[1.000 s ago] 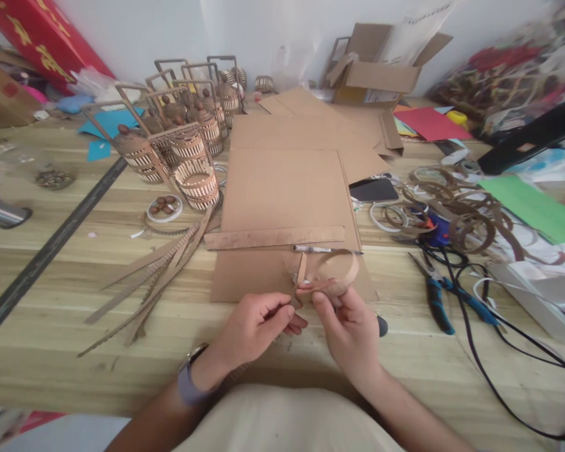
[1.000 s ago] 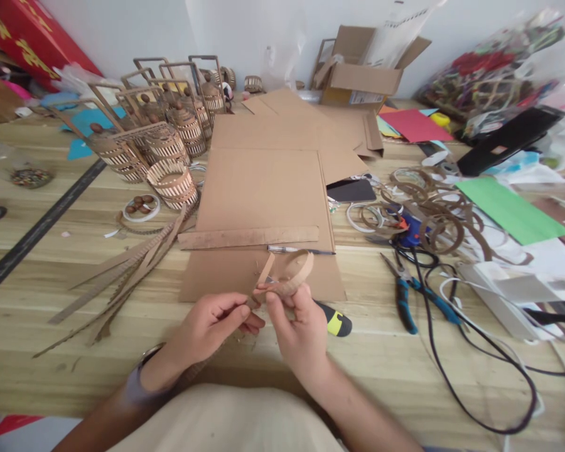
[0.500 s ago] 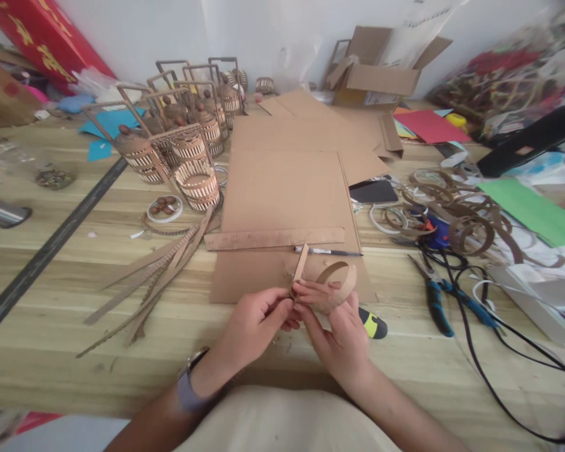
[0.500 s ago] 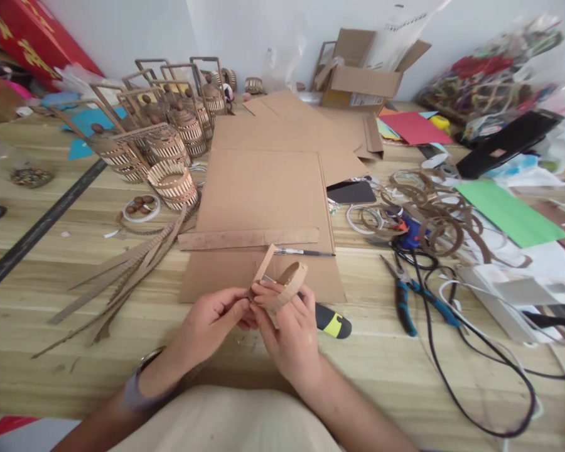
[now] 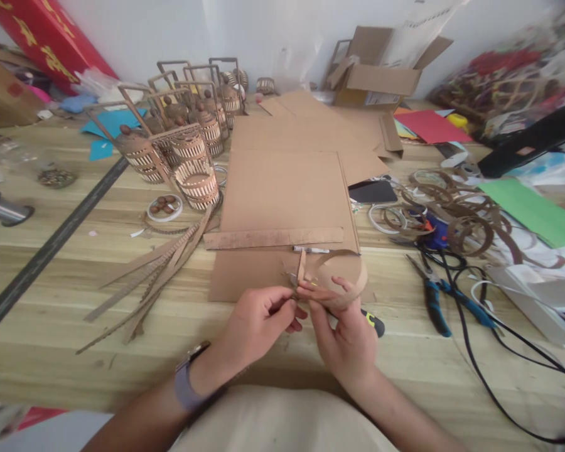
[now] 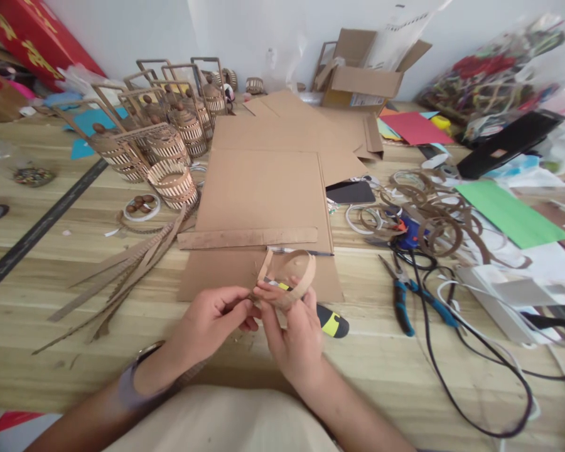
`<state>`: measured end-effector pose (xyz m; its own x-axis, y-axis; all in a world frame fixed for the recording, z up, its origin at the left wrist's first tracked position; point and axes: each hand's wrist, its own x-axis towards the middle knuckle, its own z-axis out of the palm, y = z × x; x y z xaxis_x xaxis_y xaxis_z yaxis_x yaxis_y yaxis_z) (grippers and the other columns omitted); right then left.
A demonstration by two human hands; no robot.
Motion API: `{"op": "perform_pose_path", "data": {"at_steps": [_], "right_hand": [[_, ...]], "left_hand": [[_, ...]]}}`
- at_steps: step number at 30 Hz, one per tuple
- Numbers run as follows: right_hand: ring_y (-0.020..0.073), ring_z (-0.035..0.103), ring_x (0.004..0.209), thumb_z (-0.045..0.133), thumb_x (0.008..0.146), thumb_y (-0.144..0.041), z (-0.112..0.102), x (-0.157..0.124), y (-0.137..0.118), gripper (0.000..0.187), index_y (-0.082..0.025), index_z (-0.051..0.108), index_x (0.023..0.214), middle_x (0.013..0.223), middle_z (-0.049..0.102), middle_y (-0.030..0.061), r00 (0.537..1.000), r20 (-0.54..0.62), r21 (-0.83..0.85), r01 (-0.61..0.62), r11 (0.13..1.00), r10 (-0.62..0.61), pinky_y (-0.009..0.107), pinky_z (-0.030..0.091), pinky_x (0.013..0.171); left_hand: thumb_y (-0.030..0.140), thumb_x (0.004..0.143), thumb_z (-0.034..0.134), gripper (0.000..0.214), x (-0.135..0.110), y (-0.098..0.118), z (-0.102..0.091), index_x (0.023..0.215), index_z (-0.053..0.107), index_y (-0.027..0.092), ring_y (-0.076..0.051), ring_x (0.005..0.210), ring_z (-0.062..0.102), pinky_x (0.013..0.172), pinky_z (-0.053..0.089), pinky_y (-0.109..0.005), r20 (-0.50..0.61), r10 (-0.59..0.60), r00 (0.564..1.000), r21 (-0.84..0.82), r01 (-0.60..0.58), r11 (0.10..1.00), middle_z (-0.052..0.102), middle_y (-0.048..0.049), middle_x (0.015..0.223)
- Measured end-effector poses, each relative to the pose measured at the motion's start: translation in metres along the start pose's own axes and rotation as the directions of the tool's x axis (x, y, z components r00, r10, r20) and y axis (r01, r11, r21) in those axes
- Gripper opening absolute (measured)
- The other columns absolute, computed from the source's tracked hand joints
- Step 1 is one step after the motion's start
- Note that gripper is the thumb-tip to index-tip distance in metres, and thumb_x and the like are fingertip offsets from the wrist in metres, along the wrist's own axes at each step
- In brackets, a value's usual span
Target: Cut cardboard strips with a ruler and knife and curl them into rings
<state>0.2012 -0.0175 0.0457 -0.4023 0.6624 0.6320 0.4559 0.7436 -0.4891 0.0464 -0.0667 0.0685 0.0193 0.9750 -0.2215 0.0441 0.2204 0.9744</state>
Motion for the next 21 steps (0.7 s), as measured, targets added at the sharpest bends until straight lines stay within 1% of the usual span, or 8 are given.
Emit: {"op": "perform_pose_path", "data": {"at_steps": [2,4,6,9,11,13,17,21], "right_hand": [[0.0193,0.074,0.087,0.052,0.095,-0.02,0.0,-0.002,0.001,0.014,-0.028,0.061,0.103,0.09,0.078,0.0005,0.993,0.001,0.098,-0.119,0.988,0.119,0.036,0.055,0.086],[0.0183,0.075,0.08,0.051,0.096,-0.022,0.002,-0.004,0.002,0.013,-0.027,0.059,0.105,0.087,0.078,0.0011,0.972,0.003,0.227,-0.23,0.946,0.235,0.032,0.058,0.075],[0.0186,0.075,0.08,0.052,0.096,-0.023,0.004,-0.006,0.003,0.013,-0.026,0.059,0.106,0.087,0.078,0.0024,0.961,0.003,0.276,-0.267,0.923,0.277,0.031,0.059,0.073],[0.0203,0.073,0.093,0.054,0.094,-0.02,0.003,-0.007,0.003,0.015,-0.028,0.064,0.102,0.092,0.078,0.0022,0.988,-0.005,0.19,-0.148,0.971,0.151,0.037,0.056,0.087],[0.0198,0.073,0.096,0.054,0.092,-0.016,0.002,-0.005,0.003,0.019,-0.029,0.064,0.101,0.095,0.078,0.0008,0.998,0.016,0.137,-0.067,0.988,0.066,0.038,0.054,0.092],[0.0203,0.073,0.095,0.055,0.092,-0.017,0.001,-0.001,0.002,0.018,-0.028,0.064,0.103,0.097,0.078,0.001,0.999,0.029,0.1,-0.023,0.995,0.021,0.04,0.052,0.092],[0.0223,0.073,0.097,0.058,0.093,-0.023,0.001,0.004,0.002,0.016,-0.026,0.062,0.108,0.102,0.077,0.004,0.998,0.042,0.014,0.04,0.999,-0.04,0.041,0.052,0.089],[0.0202,0.073,0.095,0.055,0.094,-0.018,0.002,0.004,0.001,0.015,-0.027,0.062,0.103,0.099,0.078,0.0013,0.998,0.019,-0.029,0.052,0.998,-0.052,0.039,0.052,0.087]], "left_hand": [[0.028,0.091,0.051,0.024,-0.001,0.001,-0.002,0.084,0.069,0.014,-0.016,0.071,0.071,0.065,0.056,-0.024,0.034,0.001,0.999,0.001,-0.001,1.0,0.073,-0.0054,0.08],[0.028,0.089,0.053,0.023,-0.002,0.003,-0.005,0.084,0.07,0.013,-0.016,0.072,0.071,0.066,0.056,-0.024,0.059,-0.013,0.998,-0.01,0.014,1.0,0.074,-0.0068,0.081],[0.029,0.089,0.055,0.023,-0.001,0.004,-0.007,0.087,0.07,0.013,-0.016,0.073,0.071,0.067,0.056,-0.024,0.074,-0.037,0.997,-0.027,0.039,0.999,0.074,-0.007,0.082],[0.034,0.09,0.057,0.025,0.001,0.003,-0.009,0.094,0.07,0.013,-0.016,0.075,0.071,0.07,0.057,-0.025,0.096,-0.051,0.994,-0.032,0.054,0.998,0.073,-0.0066,0.085],[0.039,0.092,0.056,0.03,0.003,0.002,-0.009,0.095,0.069,0.013,-0.016,0.077,0.071,0.07,0.057,-0.025,0.108,-0.047,0.993,-0.023,0.05,0.998,0.073,-0.0065,0.086],[0.041,0.095,0.052,0.032,0.005,0.002,-0.009,0.094,0.068,0.014,-0.016,0.076,0.071,0.07,0.057,-0.024,0.101,-0.045,0.994,0.0,0.045,0.999,0.072,-0.006,0.085],[0.039,0.096,0.049,0.031,0.005,0.003,-0.008,0.09,0.067,0.014,-0.017,0.071,0.071,0.067,0.056,-0.025,0.036,-0.017,0.999,0.104,0.013,0.994,0.071,-0.0049,0.076],[0.036,0.097,0.047,0.031,0.003,0.004,-0.006,0.084,0.065,0.014,-0.017,0.072,0.071,0.066,0.056,-0.024,0.057,0.041,0.998,0.092,-0.046,0.995,0.072,-0.0055,0.077]]}}
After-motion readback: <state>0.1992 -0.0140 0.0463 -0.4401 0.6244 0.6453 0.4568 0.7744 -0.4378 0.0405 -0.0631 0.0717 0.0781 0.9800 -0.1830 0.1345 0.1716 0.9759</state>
